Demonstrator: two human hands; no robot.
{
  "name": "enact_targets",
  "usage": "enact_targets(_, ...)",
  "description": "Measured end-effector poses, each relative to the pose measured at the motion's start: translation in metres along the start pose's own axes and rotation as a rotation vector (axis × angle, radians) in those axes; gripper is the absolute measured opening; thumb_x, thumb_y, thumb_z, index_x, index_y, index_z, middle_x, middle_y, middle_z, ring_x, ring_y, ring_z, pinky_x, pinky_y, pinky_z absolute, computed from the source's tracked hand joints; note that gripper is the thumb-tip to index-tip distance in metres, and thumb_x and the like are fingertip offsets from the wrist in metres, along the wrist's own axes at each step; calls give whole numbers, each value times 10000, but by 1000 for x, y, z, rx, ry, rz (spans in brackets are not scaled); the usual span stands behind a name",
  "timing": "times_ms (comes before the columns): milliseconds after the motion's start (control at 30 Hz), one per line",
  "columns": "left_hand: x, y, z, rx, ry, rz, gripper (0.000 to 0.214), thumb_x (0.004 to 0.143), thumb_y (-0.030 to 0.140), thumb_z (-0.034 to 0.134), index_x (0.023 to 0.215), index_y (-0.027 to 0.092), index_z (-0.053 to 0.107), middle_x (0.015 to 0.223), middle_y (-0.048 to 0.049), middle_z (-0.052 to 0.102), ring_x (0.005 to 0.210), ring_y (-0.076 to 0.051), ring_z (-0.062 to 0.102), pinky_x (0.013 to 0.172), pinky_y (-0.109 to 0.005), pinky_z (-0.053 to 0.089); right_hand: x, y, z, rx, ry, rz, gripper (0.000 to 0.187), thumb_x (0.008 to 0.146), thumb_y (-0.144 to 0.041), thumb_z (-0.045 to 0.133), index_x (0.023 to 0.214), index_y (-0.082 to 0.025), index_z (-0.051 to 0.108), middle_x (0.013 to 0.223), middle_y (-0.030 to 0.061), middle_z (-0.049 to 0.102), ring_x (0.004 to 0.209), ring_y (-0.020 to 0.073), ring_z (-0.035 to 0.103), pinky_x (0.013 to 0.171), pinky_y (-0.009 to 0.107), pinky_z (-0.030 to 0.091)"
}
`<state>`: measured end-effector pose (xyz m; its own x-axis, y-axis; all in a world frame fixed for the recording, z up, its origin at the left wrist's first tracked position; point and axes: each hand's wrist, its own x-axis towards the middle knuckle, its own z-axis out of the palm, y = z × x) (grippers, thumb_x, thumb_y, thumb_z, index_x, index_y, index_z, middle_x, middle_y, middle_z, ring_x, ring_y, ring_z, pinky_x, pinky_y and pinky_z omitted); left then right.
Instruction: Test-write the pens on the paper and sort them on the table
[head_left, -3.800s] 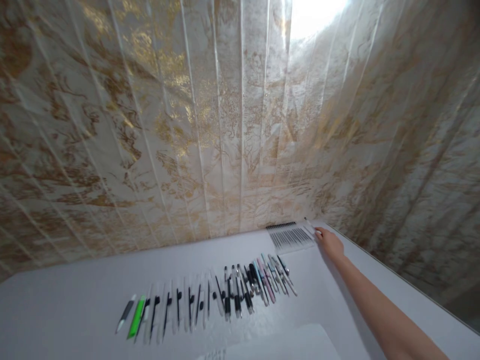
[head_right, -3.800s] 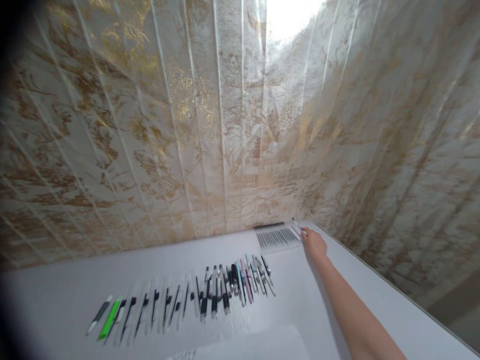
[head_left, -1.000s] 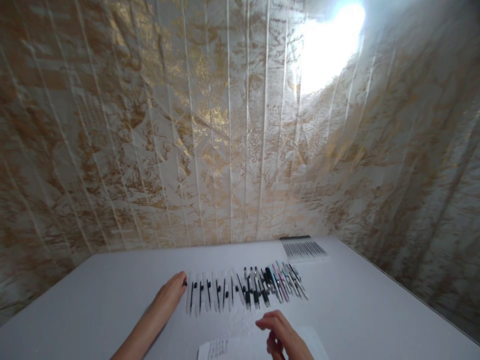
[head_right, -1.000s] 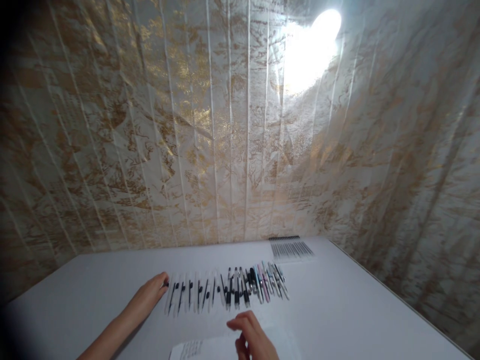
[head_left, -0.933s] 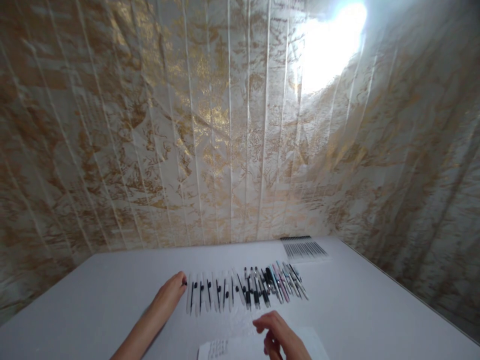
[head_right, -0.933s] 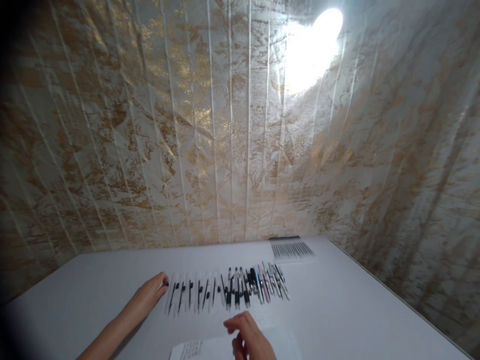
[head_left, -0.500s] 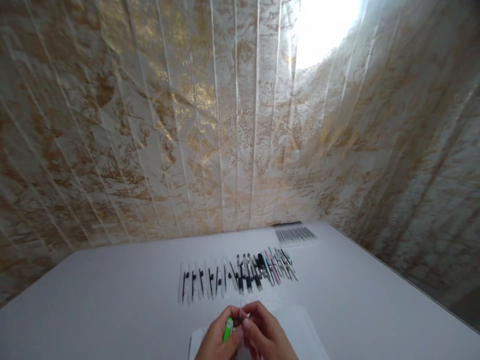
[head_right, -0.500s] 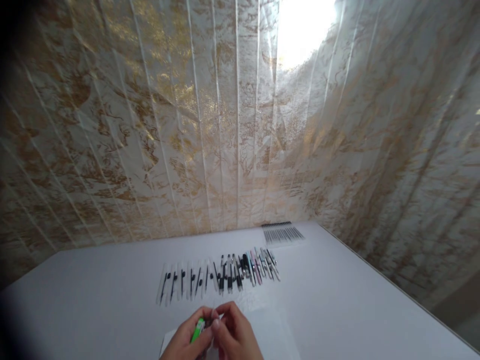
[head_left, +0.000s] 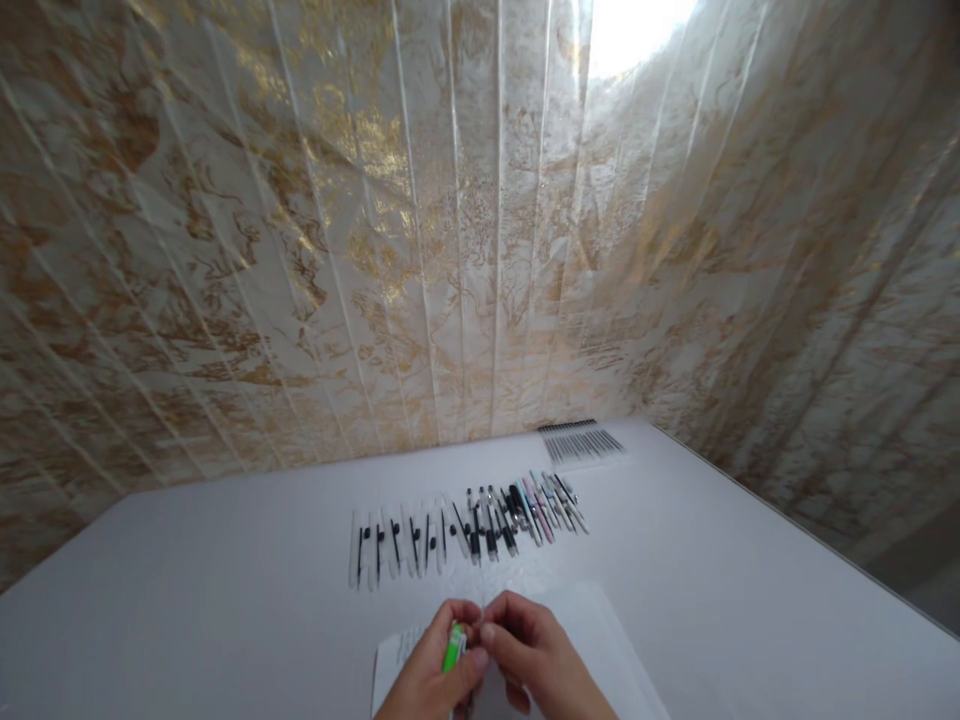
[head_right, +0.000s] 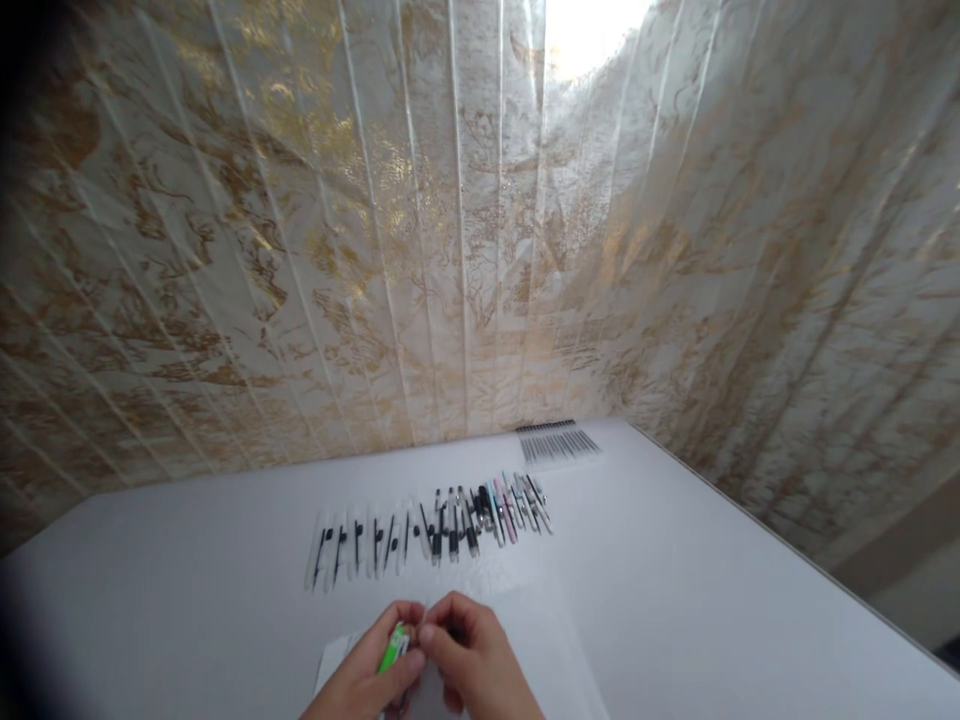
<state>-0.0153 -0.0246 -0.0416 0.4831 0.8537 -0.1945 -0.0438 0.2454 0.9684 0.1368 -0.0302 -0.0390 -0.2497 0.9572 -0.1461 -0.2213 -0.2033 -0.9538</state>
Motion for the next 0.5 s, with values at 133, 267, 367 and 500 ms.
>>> enact_targets(133,-2,1,4,-37,-31,-13,625,652,703,680,982,208,489,654,73,487,477,-59,388,456,-187,280,-3,-5,-1,-49,68,26,437,675,-558,725,669,-177,509,455,-106,409,343,18,252,301,150,191)
enact_targets(267,-2,4,4,-140,-20,-39,627,621,667,734,995,214,516,751,57,457,576,-74,421,506,-191,309,-2,-18,-6,150,150,-25,418,728,-542,693,699,-196,460,501,-81,507,348,18,256,323,151,203)
enact_targets(367,-4,4,2,-125,-95,-51,598,636,637,745,1009,225,523,800,45,461,604,-74,385,521,-191,275,-3,-28,-13,162,239,-133,381,779,-501,674,718,-181,475,597,-51,571,372,13,290,350,150,223)
enact_targets(500,-9,1,4,-41,-224,4,570,710,626,693,1077,231,506,825,28,503,594,-76,326,551,-208,238,-6,-35,-19,92,256,-220,347,822,-478,643,744,-176,490,601,-53,566,388,19,310,369,153,226)
